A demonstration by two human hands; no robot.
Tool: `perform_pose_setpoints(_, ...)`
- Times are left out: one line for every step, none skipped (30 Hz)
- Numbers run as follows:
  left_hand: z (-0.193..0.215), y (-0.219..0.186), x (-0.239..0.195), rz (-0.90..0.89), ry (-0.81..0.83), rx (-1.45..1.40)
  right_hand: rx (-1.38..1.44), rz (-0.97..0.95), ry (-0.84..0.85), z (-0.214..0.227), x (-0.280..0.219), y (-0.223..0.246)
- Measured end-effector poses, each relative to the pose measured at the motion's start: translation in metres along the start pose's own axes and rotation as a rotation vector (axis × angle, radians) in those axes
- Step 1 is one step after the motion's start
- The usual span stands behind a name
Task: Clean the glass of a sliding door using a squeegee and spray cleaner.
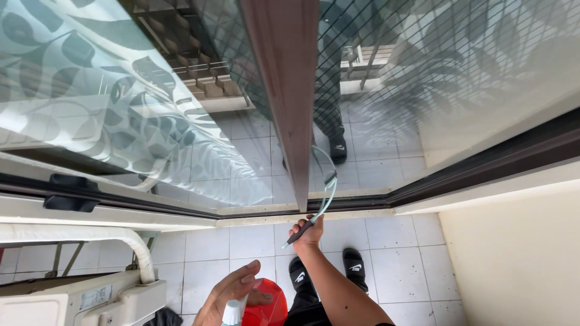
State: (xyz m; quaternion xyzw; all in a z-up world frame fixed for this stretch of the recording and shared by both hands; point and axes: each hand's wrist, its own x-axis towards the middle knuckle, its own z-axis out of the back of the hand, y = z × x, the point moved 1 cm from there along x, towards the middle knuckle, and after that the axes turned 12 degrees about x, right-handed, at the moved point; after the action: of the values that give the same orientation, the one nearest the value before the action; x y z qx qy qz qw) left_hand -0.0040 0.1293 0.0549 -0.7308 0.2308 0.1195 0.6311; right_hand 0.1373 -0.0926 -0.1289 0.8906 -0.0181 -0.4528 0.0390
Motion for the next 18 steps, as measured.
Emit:
perform_pose_setpoints(-0.002, -0.011, -0.011, 0.000, -0.002, 0.001, 0.000, -0.002, 0.000, 0.001, -0.004, -0.011)
perform_pose_setpoints(-0.006, -0.025, -0.021, -0.331, 0.045, 0.302, -0.047, -0.015, -0.012, 0.001, -0.008, -0.022)
perform_pose_setpoints(-0.011, -0.038, -0.032, -0.661, 0.098, 0.602, -0.095, -0.028, -0.023, 0.001, -0.012, -0.032)
perform_pose_setpoints(-0.010, -0.039, -0.034, -0.664, 0.096, 0.600, -0.097, -0.027, -0.020, 0.002, -0.013, -0.036)
perform_pose_setpoints(-0.009, -0.040, -0.035, -0.642, 0.106, 0.576, -0.129, -0.027, -0.002, 0.003, -0.014, -0.041)
perform_pose_setpoints(-0.008, -0.041, -0.037, -0.618, 0.118, 0.552, -0.159, -0.028, 0.014, 0.004, -0.016, -0.045)
perform_pose_setpoints(-0.007, -0.041, -0.037, -0.620, 0.117, 0.551, -0.161, -0.027, 0.016, 0.003, -0.015, -0.044)
perform_pose_setpoints(-0.006, -0.041, -0.039, -0.639, 0.118, 0.546, -0.167, -0.026, 0.009, 0.004, -0.015, -0.044)
perform_pose_setpoints(-0.004, -0.041, -0.040, -0.659, 0.120, 0.541, -0.173, -0.025, 0.002, 0.004, -0.015, -0.043)
perform_pose_setpoints(-0.004, -0.041, -0.039, -0.661, 0.119, 0.539, -0.175, -0.023, 0.003, 0.002, -0.019, -0.042)
perform_pose_setpoints(-0.004, -0.042, -0.038, -0.708, 0.150, 0.532, -0.188, -0.021, 0.001, 0.000, -0.022, -0.040)
perform_pose_setpoints(-0.005, -0.042, -0.037, -0.753, 0.183, 0.525, -0.199, -0.017, -0.003, -0.001, -0.026, -0.038)
perform_pose_setpoints(-0.005, -0.036, -0.034, -0.754, 0.186, 0.523, -0.199, -0.014, -0.004, 0.001, -0.026, -0.035)
perform_pose_setpoints(-0.004, -0.031, -0.030, -0.698, 0.165, 0.523, -0.195, -0.019, 0.014, 0.003, -0.026, -0.032)
perform_pose_setpoints(-0.004, -0.025, -0.026, -0.642, 0.143, 0.524, -0.191, -0.023, 0.031, 0.004, -0.026, -0.029)
perform_pose_setpoints(-0.010, -0.030, -0.027, -0.641, 0.152, 0.522, -0.186, -0.017, 0.027, 0.010, -0.025, -0.023)
perform_pose_setpoints(-0.016, -0.036, -0.028, -0.699, 0.128, 0.559, -0.183, -0.031, 0.053, 0.016, -0.025, -0.016)
perform_pose_setpoints(-0.022, -0.042, -0.026, -0.764, 0.107, 0.595, -0.179, -0.040, 0.083, 0.018, -0.023, -0.009)
